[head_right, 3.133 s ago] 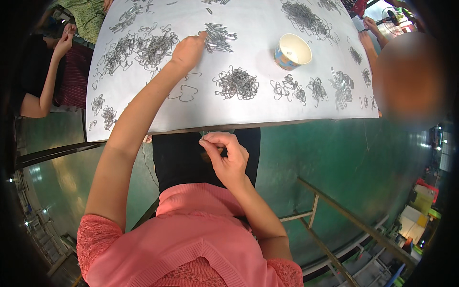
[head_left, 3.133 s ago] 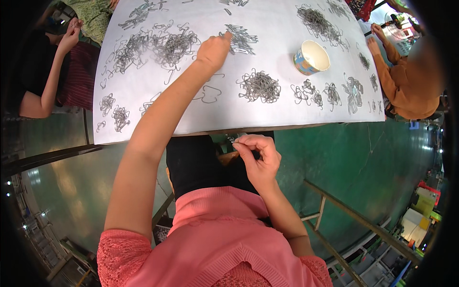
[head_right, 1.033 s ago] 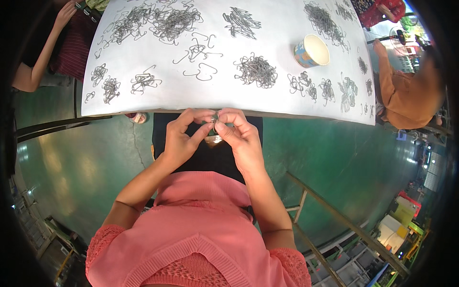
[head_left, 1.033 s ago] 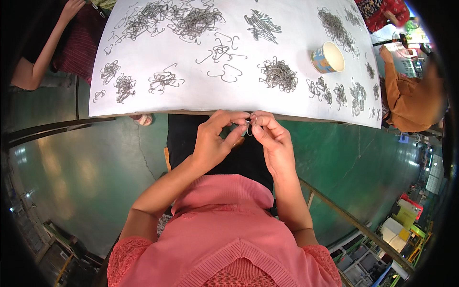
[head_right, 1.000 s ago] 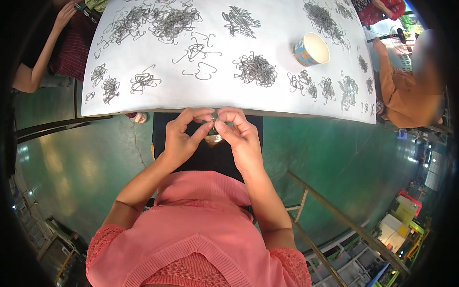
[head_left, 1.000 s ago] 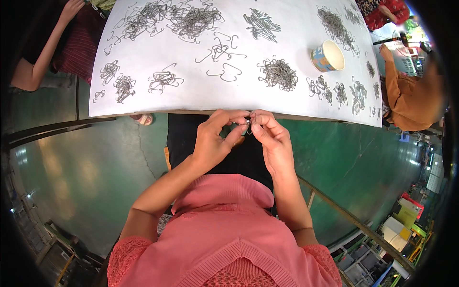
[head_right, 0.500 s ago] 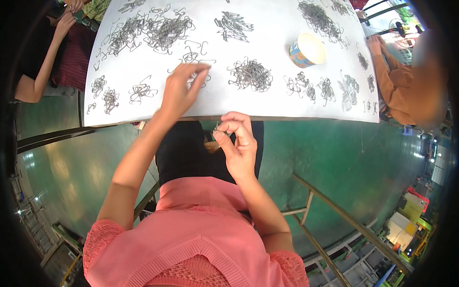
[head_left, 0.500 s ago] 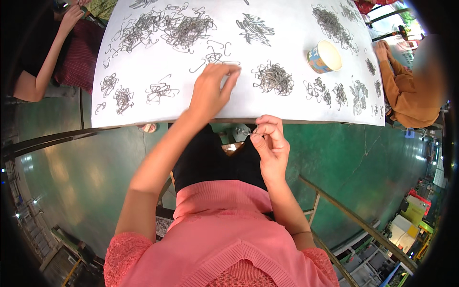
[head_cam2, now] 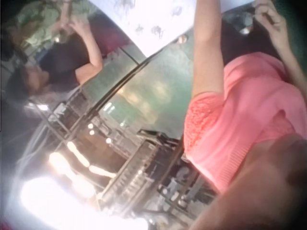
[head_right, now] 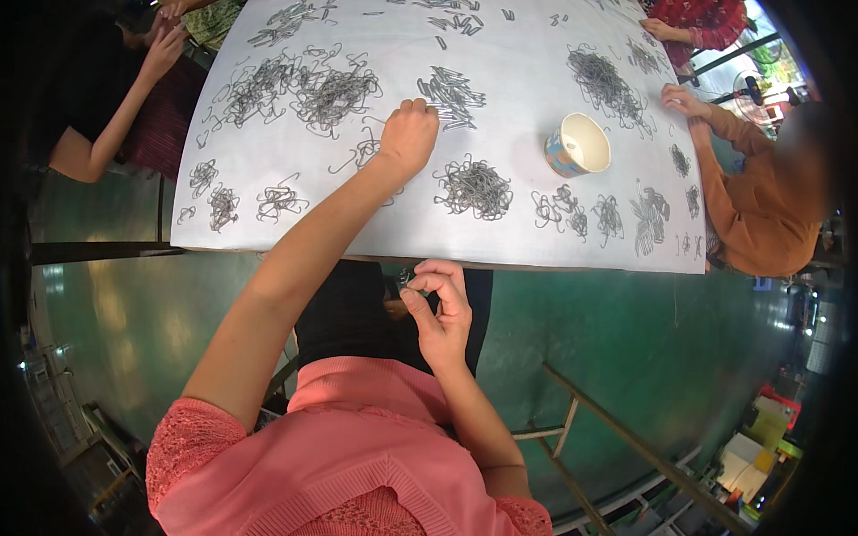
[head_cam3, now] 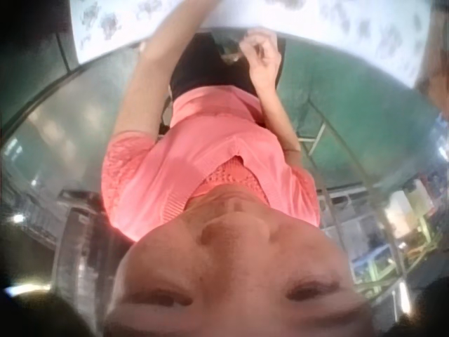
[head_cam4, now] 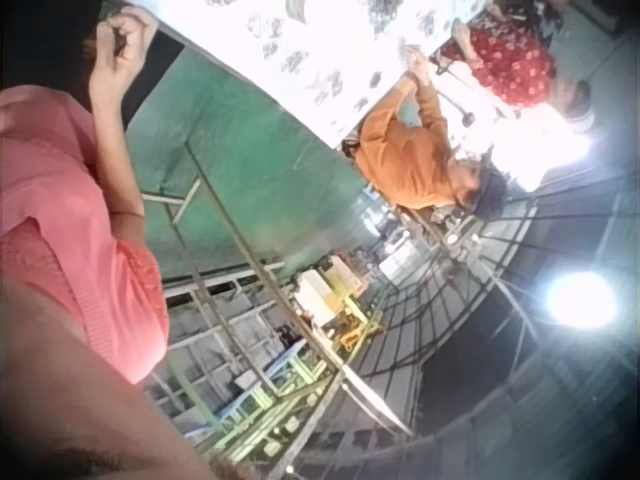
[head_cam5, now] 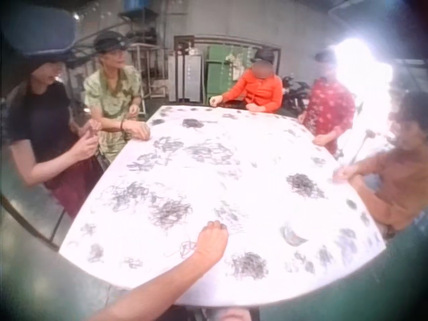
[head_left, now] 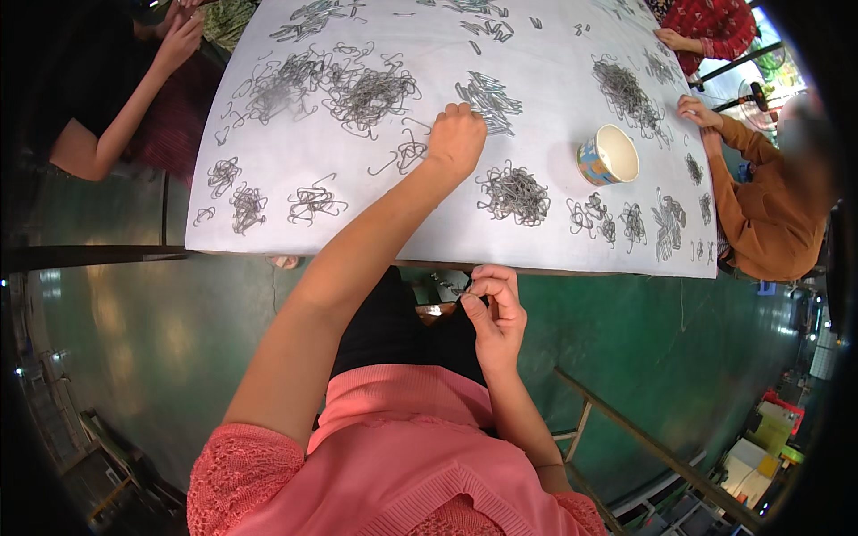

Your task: The person sits at a table and repeatedly picks up paperclips from a large white sheet, links them together by hand, and hangs the resulting chains onto a metal rack. The process involves sorting through loose clips and forming continuous chains.

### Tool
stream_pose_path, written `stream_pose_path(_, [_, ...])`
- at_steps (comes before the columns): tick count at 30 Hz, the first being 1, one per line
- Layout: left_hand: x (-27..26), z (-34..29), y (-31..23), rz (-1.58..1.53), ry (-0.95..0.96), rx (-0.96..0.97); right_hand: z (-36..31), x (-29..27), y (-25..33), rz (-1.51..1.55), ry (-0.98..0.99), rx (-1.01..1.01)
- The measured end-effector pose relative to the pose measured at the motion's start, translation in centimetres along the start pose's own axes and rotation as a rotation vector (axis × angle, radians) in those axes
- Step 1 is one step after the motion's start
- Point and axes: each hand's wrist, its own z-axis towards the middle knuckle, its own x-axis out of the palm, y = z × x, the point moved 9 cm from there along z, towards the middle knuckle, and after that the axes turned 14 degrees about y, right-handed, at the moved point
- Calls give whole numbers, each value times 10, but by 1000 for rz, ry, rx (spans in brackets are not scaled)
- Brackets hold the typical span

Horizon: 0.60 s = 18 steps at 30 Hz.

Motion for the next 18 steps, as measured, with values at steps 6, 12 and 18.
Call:
stream_pose_path(6, [-2, 6, 4, 19, 93, -16, 1, -1, 2, -18, 3, -6])
stream_pose_path(12, [-11, 0, -6, 40, -29, 149, -2, -2, 1, -43, -19, 4])
stream_pose_path(18, [-2, 3, 1, 120, -24, 195, 0, 5, 6, -90, 12, -24])
